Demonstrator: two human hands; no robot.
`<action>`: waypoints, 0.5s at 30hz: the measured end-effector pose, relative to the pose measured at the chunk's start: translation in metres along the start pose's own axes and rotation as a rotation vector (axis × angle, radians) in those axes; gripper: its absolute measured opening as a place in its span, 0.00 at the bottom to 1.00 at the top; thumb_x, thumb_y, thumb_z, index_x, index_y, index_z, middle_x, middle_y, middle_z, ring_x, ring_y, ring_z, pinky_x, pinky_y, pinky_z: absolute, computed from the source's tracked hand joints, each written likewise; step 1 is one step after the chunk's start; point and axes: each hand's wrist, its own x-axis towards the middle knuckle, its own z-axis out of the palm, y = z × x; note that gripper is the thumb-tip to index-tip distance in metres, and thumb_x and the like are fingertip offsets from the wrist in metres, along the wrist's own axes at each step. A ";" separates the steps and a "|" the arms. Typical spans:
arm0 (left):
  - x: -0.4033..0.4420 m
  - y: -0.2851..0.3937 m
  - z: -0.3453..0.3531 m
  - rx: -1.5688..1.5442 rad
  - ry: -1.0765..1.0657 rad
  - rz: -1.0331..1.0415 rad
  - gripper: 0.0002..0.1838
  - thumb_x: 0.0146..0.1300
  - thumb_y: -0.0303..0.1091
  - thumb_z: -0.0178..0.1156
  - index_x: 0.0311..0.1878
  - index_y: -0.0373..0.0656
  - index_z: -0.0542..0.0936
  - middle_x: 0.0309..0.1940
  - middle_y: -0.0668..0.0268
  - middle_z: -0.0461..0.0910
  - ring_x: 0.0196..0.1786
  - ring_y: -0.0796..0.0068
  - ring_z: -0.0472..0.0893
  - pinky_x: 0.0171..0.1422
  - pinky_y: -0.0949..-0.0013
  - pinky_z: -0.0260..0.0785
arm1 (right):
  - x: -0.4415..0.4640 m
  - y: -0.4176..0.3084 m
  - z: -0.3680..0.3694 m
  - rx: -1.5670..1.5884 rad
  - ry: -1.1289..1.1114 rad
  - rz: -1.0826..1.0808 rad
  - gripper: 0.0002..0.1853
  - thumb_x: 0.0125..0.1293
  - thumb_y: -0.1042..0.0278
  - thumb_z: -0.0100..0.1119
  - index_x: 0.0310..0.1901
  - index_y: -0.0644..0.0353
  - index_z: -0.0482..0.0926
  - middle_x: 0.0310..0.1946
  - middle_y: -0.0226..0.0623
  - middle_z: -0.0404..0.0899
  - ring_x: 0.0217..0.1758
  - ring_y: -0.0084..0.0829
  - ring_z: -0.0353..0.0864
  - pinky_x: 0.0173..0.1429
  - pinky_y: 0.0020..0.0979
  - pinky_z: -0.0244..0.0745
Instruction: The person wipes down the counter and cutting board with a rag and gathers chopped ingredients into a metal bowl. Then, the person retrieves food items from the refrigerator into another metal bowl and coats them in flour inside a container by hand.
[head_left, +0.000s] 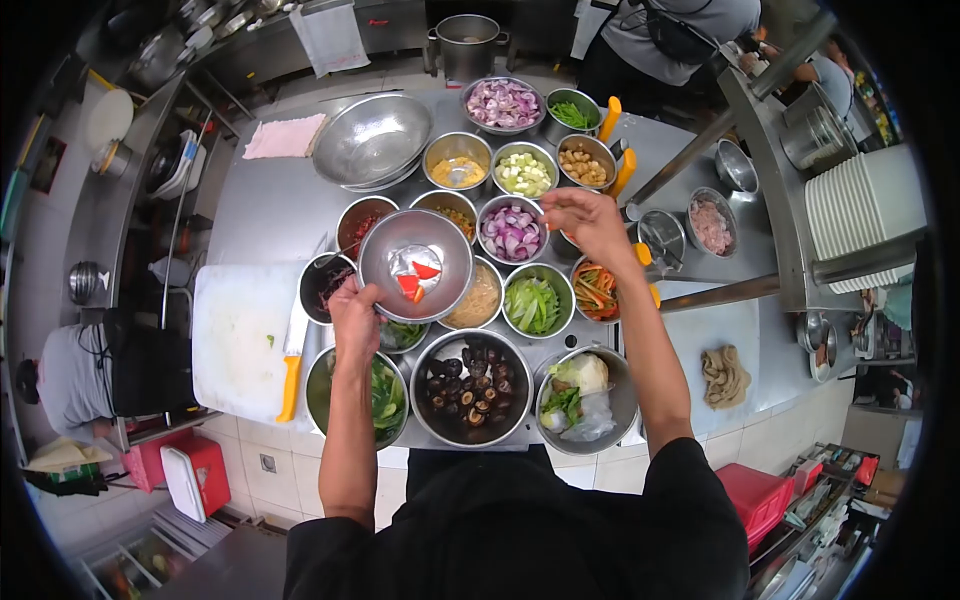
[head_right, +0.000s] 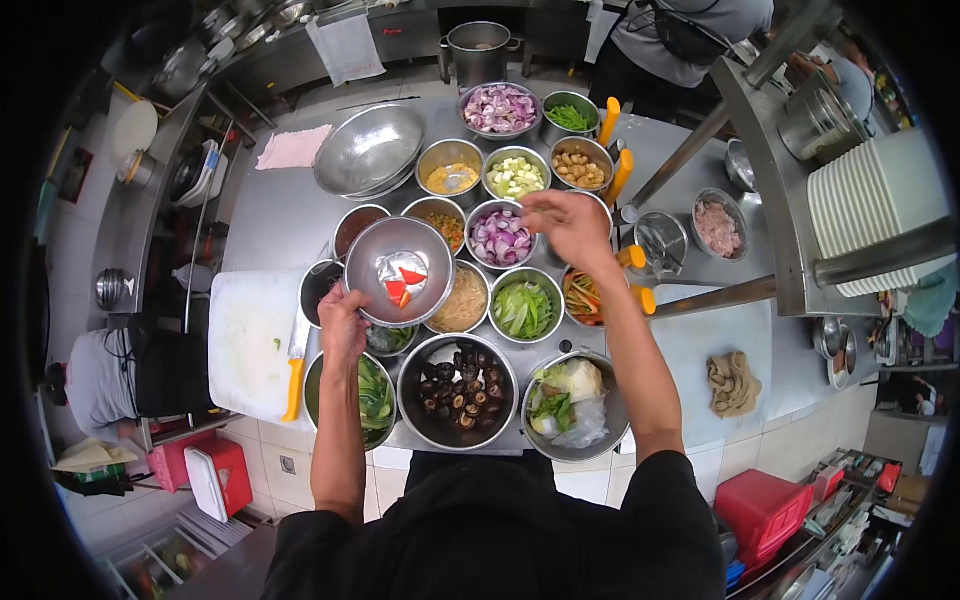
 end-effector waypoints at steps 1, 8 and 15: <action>0.001 -0.003 0.002 0.014 0.011 -0.020 0.04 0.48 0.19 0.55 0.24 0.40 0.74 0.19 0.67 0.76 0.14 0.83 0.68 0.17 0.80 0.60 | -0.001 -0.012 0.015 0.042 -0.081 -0.042 0.14 0.59 0.78 0.59 0.47 0.62 0.79 0.41 0.33 0.82 0.39 0.20 0.80 0.46 0.26 0.76; -0.002 -0.006 0.016 0.003 -0.051 -0.027 0.04 0.46 0.19 0.55 0.24 0.40 0.75 0.18 0.69 0.76 0.15 0.83 0.68 0.18 0.80 0.59 | 0.006 -0.043 0.063 -0.526 -0.253 -0.120 0.15 0.59 0.73 0.59 0.49 0.54 0.80 0.42 0.37 0.82 0.42 0.31 0.83 0.44 0.31 0.77; -0.001 -0.008 -0.005 0.050 0.018 -0.042 0.05 0.47 0.20 0.55 0.22 0.41 0.73 0.17 0.68 0.74 0.15 0.83 0.68 0.17 0.79 0.59 | 0.035 0.034 0.063 -1.395 -0.345 0.089 0.22 0.48 0.58 0.69 0.47 0.51 0.78 0.43 0.43 0.80 0.48 0.43 0.79 0.51 0.41 0.75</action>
